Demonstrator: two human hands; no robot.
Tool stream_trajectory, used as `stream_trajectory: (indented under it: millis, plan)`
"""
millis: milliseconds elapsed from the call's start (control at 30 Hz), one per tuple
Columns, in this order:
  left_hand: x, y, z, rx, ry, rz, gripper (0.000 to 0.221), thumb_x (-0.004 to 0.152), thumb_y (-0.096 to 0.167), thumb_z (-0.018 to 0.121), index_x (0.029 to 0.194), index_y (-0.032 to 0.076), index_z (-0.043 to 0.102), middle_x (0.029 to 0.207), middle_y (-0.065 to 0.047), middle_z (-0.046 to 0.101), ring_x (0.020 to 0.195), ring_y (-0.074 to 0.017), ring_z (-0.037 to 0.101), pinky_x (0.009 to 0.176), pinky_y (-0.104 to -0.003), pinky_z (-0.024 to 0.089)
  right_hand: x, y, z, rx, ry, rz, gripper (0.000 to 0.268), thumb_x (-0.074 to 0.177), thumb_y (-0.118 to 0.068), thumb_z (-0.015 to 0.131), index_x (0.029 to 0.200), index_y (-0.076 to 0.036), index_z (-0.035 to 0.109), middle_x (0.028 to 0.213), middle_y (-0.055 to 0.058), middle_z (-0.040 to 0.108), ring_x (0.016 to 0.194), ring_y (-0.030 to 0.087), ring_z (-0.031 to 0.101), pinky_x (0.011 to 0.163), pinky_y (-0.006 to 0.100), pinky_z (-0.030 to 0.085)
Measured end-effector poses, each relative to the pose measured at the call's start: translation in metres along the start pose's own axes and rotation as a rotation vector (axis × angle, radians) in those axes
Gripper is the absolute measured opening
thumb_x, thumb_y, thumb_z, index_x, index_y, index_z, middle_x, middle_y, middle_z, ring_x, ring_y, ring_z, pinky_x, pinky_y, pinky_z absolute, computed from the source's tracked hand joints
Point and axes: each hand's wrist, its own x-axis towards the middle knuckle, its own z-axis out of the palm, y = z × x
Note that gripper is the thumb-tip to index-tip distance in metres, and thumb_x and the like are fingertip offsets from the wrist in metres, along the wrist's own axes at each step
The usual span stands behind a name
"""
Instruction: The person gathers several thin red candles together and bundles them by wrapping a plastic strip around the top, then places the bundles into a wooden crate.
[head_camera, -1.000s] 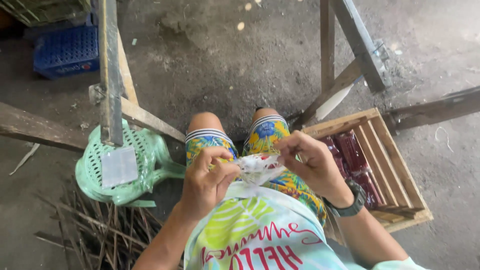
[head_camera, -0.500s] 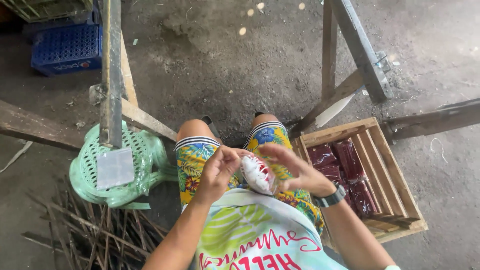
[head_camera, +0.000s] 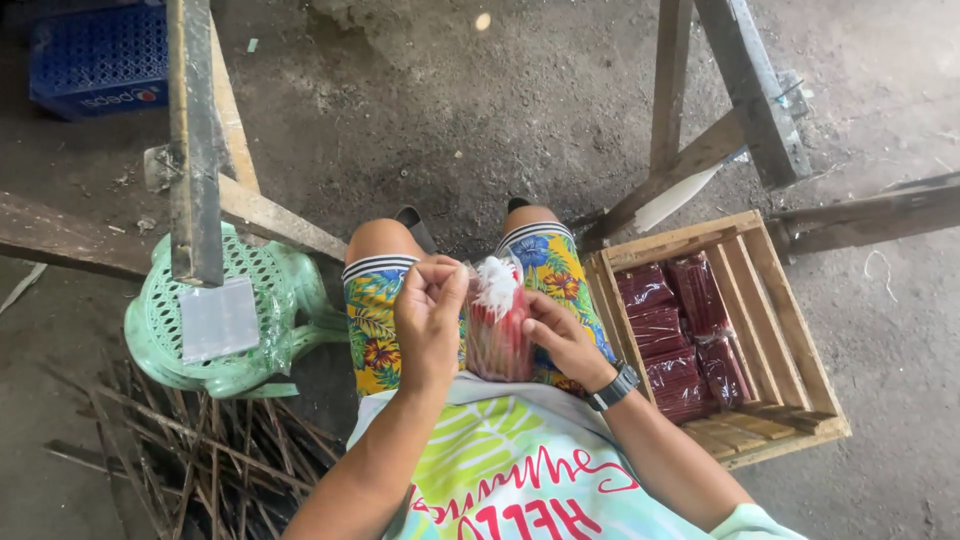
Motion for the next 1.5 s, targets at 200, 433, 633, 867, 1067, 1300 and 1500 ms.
stream_trajectory:
  millis: [200,433,633,867,1067,1300,1500]
  plan:
    - [0.012,-0.008,-0.005,0.076,-0.05,0.013,0.012,0.08,0.012,0.058,0.077,0.003,0.05,0.085,-0.011,0.054,0.071,-0.0122,0.052,0.064,-0.025,0.043,0.002,0.014,0.007,-0.099,0.056,0.1,0.031,0.071,-0.016,0.071,0.096,-0.006,0.056,0.077,0.003,0.06,0.07,0.009,0.055,0.062,0.026,0.048]
    - [0.004,0.013,-0.013,0.13,-0.514,0.064,0.106,0.065,0.059,0.063,0.13,-0.005,0.008,0.122,-0.035,0.03,0.111,-0.0467,0.035,0.093,-0.056,0.029,-0.004,0.004,0.003,-0.071,0.148,0.092,0.017,0.074,-0.015,0.068,0.086,-0.008,0.059,0.072,-0.002,0.06,0.066,0.004,0.052,0.058,0.022,0.046]
    - [0.011,0.001,-0.005,0.549,-0.41,0.554,0.018,0.077,0.023,0.064,0.089,0.01,0.061,0.08,-0.005,0.064,0.075,-0.0236,0.063,0.067,-0.03,0.048,-0.001,-0.027,0.019,-0.288,0.118,-0.085,0.032,0.064,-0.018,0.076,0.081,-0.008,0.05,0.069,0.002,0.05,0.067,0.012,0.049,0.06,0.026,0.042]
    - [0.003,0.038,0.025,0.642,-0.648,0.748,0.018,0.086,0.013,0.047,0.082,-0.003,0.054,0.079,-0.016,0.058,0.07,-0.0273,0.057,0.069,-0.035,0.046,-0.008,-0.045,0.028,-0.418,0.106,-0.122,0.037,0.076,-0.038,0.057,0.101,-0.014,0.046,0.082,-0.002,0.055,0.071,0.01,0.055,0.065,0.024,0.044]
    - [0.018,0.035,0.059,0.337,-0.678,0.711,0.023,0.087,0.023,0.045,0.092,0.001,0.039,0.085,-0.016,0.044,0.068,-0.0234,0.052,0.067,-0.036,0.05,-0.021,-0.077,-0.001,-0.35,0.161,-0.208,0.033,0.086,-0.036,0.048,0.111,-0.015,0.046,0.101,0.001,0.059,0.09,0.014,0.062,0.08,0.026,0.049]
    - [0.115,-0.019,-0.034,0.936,-0.672,0.51,0.033,0.11,0.009,0.051,0.12,-0.023,0.047,0.121,-0.031,0.049,0.104,-0.0373,0.053,0.086,-0.038,0.04,-0.088,-0.107,-0.107,-0.343,0.739,-0.307,0.047,0.084,-0.049,0.053,0.109,-0.01,0.046,0.113,0.007,0.053,0.106,0.019,0.053,0.094,0.033,0.042]
    - [0.145,-0.107,-0.15,1.272,-0.376,0.367,0.03,0.109,0.011,0.05,0.121,-0.015,0.057,0.102,-0.032,0.057,0.091,-0.0396,0.053,0.071,-0.042,0.041,-0.178,-0.083,-0.203,-0.702,1.278,-0.198,0.037,0.088,-0.039,0.053,0.112,-0.011,0.05,0.116,0.007,0.051,0.108,0.022,0.049,0.1,0.035,0.035]
